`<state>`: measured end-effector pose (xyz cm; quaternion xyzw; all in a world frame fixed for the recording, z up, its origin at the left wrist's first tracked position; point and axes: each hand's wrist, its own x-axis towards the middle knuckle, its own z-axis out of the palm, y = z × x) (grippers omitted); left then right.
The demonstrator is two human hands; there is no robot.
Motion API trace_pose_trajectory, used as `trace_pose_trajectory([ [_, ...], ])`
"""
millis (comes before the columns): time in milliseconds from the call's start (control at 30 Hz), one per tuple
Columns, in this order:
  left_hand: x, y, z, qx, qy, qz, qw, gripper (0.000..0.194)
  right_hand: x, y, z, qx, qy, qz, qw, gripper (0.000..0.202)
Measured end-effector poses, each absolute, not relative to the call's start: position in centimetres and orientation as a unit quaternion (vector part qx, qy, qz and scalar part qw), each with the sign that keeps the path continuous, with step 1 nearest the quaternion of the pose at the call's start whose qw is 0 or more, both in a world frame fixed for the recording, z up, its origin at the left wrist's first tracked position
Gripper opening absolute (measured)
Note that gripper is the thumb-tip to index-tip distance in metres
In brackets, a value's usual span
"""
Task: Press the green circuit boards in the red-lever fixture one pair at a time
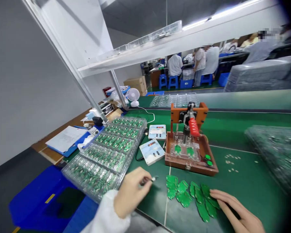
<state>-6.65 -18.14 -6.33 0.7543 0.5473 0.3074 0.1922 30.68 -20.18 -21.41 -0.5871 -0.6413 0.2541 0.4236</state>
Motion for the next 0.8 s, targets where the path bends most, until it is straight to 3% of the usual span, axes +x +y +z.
trace_pose_trajectory([
  [167, -0.9, -17.3, -13.0, 0.752, 0.581, 0.258, 0.172, 0.016, 30.0, -20.4, -19.5, -0.592, -0.636, 0.254, 0.425, 0.045],
  [300, -1.1, -16.6, -13.6, 0.744, 0.572, 0.25, 0.239, 0.005, 29.8, -20.6, -19.3, -0.591, -0.63, 0.245, 0.441, 0.041],
  [433, -1.3, -15.4, -12.4, 0.721, 0.556, 0.325, 0.257, 0.025, 29.0, -20.2, -16.9, -0.57, -0.633, 0.222, 0.475, 0.03],
  [567, -0.4, -11.9, -12.5, 0.702, 0.512, 0.473, 0.146, 0.038, 26.7, -17.8, -10.5, -0.514, -0.663, 0.158, 0.521, 0.02],
  [667, 1.3, -9.7, -13.2, 0.682, 0.468, 0.557, 0.08, 0.048, 24.8, -14.6, -5.5, -0.474, -0.664, 0.075, 0.573, 0.027],
  [800, 2.8, -9.7, -14.5, 0.693, 0.422, 0.579, 0.076, 0.05, 23.3, -10.4, -1.9, -0.404, -0.691, -0.033, 0.598, 0.047],
])
